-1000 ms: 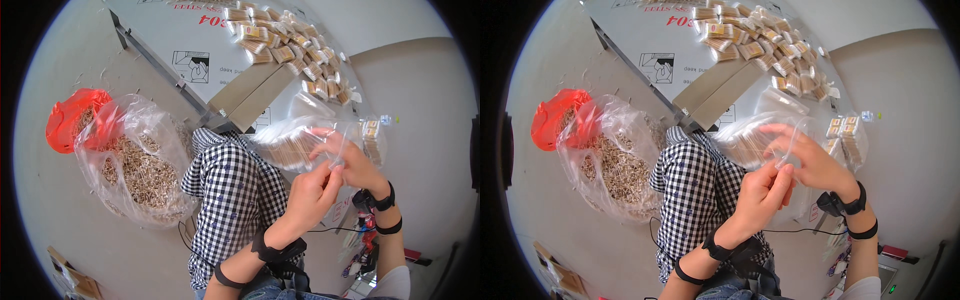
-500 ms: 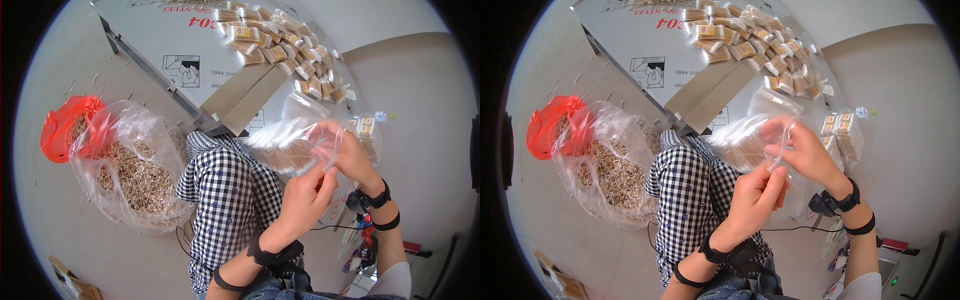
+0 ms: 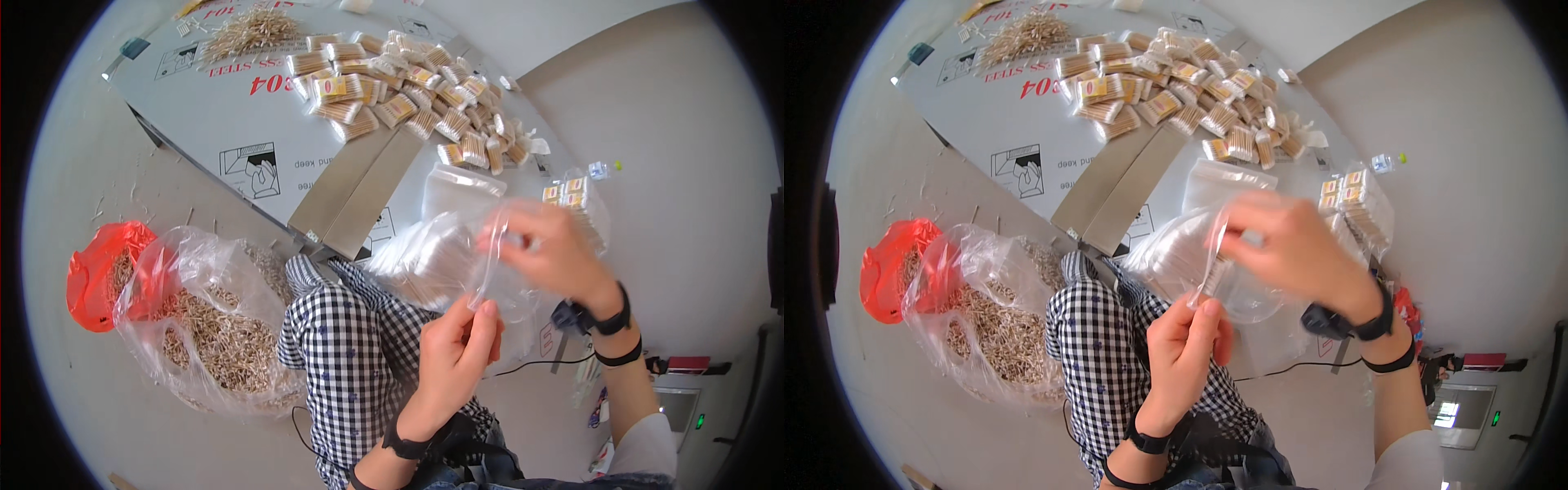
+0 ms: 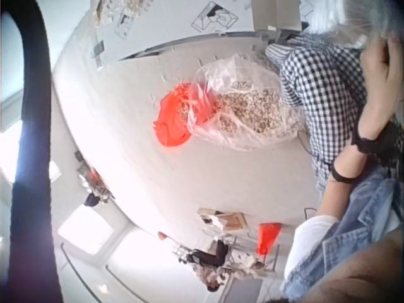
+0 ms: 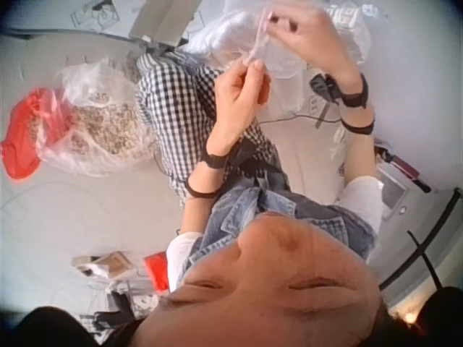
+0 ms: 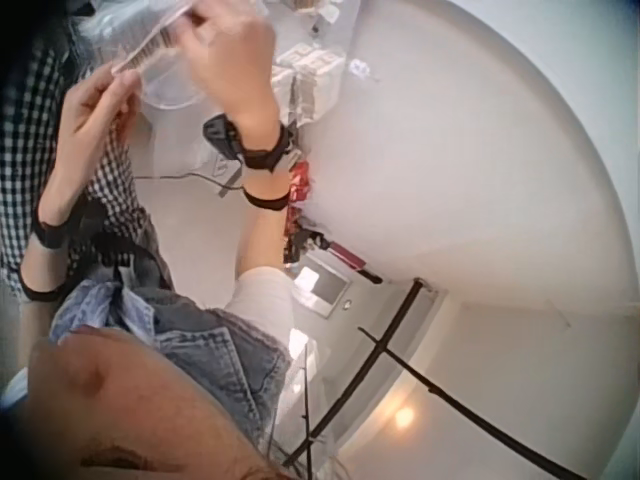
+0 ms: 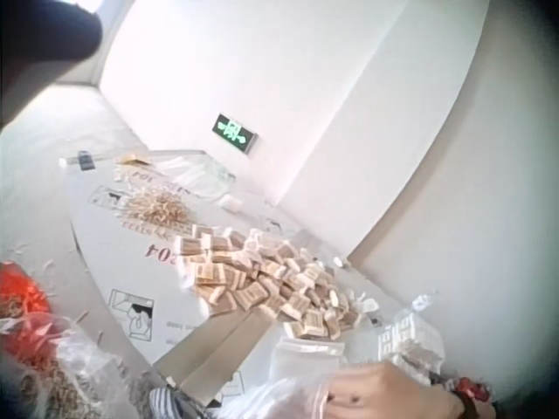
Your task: Packing bundles of cotton swabs into plastic bags.
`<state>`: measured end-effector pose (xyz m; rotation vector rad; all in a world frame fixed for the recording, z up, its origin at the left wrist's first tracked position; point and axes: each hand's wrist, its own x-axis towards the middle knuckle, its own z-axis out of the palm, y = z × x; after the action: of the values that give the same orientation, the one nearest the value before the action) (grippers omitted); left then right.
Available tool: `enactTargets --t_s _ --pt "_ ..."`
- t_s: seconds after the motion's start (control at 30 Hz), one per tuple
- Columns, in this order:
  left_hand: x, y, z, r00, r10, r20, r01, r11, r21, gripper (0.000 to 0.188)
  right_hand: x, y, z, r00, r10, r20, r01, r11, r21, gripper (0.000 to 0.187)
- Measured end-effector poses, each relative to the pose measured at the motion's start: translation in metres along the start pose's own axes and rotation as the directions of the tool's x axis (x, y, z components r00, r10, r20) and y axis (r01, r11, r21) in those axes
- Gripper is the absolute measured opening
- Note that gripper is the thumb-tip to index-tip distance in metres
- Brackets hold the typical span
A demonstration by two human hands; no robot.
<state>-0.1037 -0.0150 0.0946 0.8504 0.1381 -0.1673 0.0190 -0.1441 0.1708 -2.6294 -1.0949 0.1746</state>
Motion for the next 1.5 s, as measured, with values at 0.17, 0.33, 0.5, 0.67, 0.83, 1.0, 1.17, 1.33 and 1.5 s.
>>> enactTargets --t_s 0.17,0.33,0.5,0.67,0.83,1.0,1.17,1.33,1.5 --pt "0.001 0.008 0.01 0.999 0.008 0.045 -0.008 1.0 -0.016 0.025 0.027 0.114 -0.055 0.876 0.482 -0.005 -0.368 0.676 0.638 0.014" --pt "0.001 0.007 0.005 0.999 -0.008 0.046 0.008 1.0 -0.019 0.025 0.04 0.224 0.051 0.901 0.423 -0.101 -0.417 0.906 0.076 0.05" --pt "0.003 0.003 0.001 1.0 -0.005 0.027 0.005 1.0 -0.005 0.023 0.048 0.219 0.096 0.846 0.527 -0.079 -0.532 0.829 -0.173 0.053" --pt "0.005 0.005 0.012 0.999 -0.007 0.034 0.008 0.999 -0.044 0.023 0.021 0.219 0.051 0.83 0.488 -0.269 -0.535 0.834 -0.134 0.034" --pt "0.002 0.01 0.002 0.997 0.035 -0.067 -0.034 0.999 0.02 0.023 -0.007 0.07 -0.05 0.874 0.351 -0.337 -0.152 0.854 0.497 0.032" --pt "-0.001 0.008 0.005 0.996 0.034 -0.079 -0.036 0.999 -0.021 0.027 -0.042 -0.001 -0.086 0.986 -0.152 0.068 0.147 0.986 0.079 0.041" --pt "0.002 0.004 0.009 0.999 0.014 -0.051 -0.018 0.997 -0.08 0.028 -0.031 -0.005 -0.011 0.998 -0.036 0.057 0.054 0.935 -0.35 0.048" --pt "0.001 -0.002 0.009 1.0 0.026 -0.007 -0.026 0.999 -0.03 0.026 -0.036 -0.007 0.008 0.991 -0.068 0.118 0.117 0.865 -0.487 0.053" --pt "0.003 0.002 0.008 0.999 0.028 -0.021 -0.028 0.999 -0.037 0.027 -0.027 -0.012 -0.004 0.975 -0.069 0.21 0.146 0.916 -0.375 0.053"
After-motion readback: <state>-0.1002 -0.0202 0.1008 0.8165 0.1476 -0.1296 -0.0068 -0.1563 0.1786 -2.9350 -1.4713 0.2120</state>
